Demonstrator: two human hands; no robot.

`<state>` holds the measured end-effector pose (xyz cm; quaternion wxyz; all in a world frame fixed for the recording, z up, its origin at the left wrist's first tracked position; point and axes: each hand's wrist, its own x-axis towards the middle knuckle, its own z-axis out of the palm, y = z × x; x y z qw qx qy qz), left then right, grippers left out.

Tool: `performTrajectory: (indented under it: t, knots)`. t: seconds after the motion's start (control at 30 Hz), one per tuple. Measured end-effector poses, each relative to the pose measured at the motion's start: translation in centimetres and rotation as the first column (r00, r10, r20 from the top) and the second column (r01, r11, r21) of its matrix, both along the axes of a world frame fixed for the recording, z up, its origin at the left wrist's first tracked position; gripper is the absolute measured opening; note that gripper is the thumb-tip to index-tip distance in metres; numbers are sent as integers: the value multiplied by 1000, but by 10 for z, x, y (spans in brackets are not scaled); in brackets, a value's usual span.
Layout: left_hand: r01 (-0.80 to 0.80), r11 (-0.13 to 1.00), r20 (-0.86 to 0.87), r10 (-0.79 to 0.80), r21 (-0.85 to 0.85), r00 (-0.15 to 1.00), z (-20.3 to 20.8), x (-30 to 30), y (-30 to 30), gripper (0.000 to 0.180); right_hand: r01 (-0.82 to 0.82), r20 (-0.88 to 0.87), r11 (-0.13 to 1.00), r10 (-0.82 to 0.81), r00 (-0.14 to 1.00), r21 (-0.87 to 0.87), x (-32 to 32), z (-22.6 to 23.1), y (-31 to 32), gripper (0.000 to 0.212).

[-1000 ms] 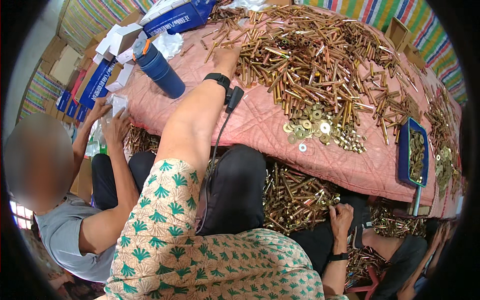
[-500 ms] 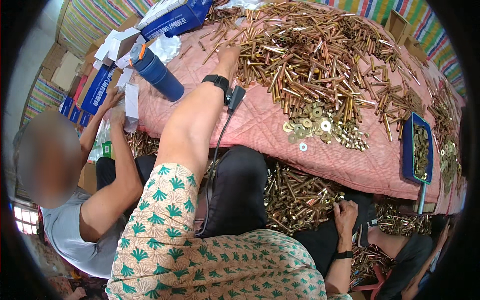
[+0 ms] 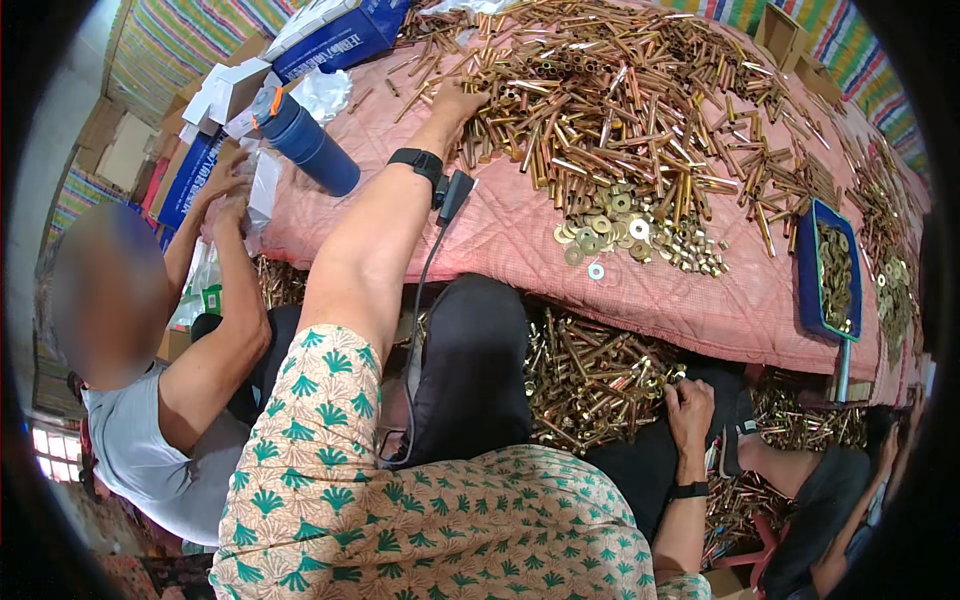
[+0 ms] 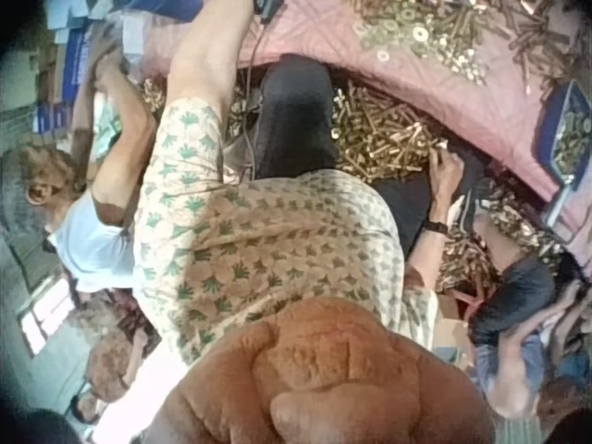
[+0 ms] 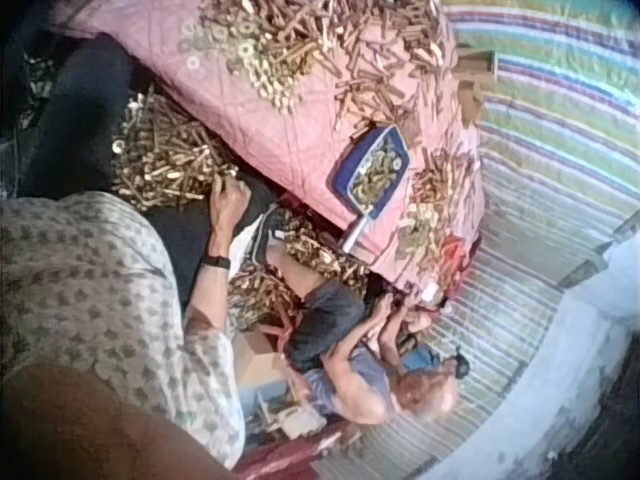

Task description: Sorting and assembling small metal tubes and washers on a table.

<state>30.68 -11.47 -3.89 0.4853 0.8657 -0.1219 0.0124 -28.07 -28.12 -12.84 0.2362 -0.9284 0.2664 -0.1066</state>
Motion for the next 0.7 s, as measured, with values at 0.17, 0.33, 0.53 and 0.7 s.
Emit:
performTrajectory:
  t: [0.17,0.33,0.53,0.7]
  knots:
    - [98,994,-79,-94,53,992,10,-29,-17,53,49,-37,998,-51,998,-42,-10,-3,-1,23]
    - [138,953,-180,-191,-268,965,3,-19,-6,46,27,-7,999,-28,1000,-17,-5,-9,-2,22]
    - [100,839,-270,-282,-535,921,16,-56,-3,38,7,7,1000,-7,1000,-25,-4,-12,-6,20]
    - [51,765,-362,-360,-641,860,32,-75,10,54,-4,-21,999,4,1000,-44,-4,-8,-5,19]
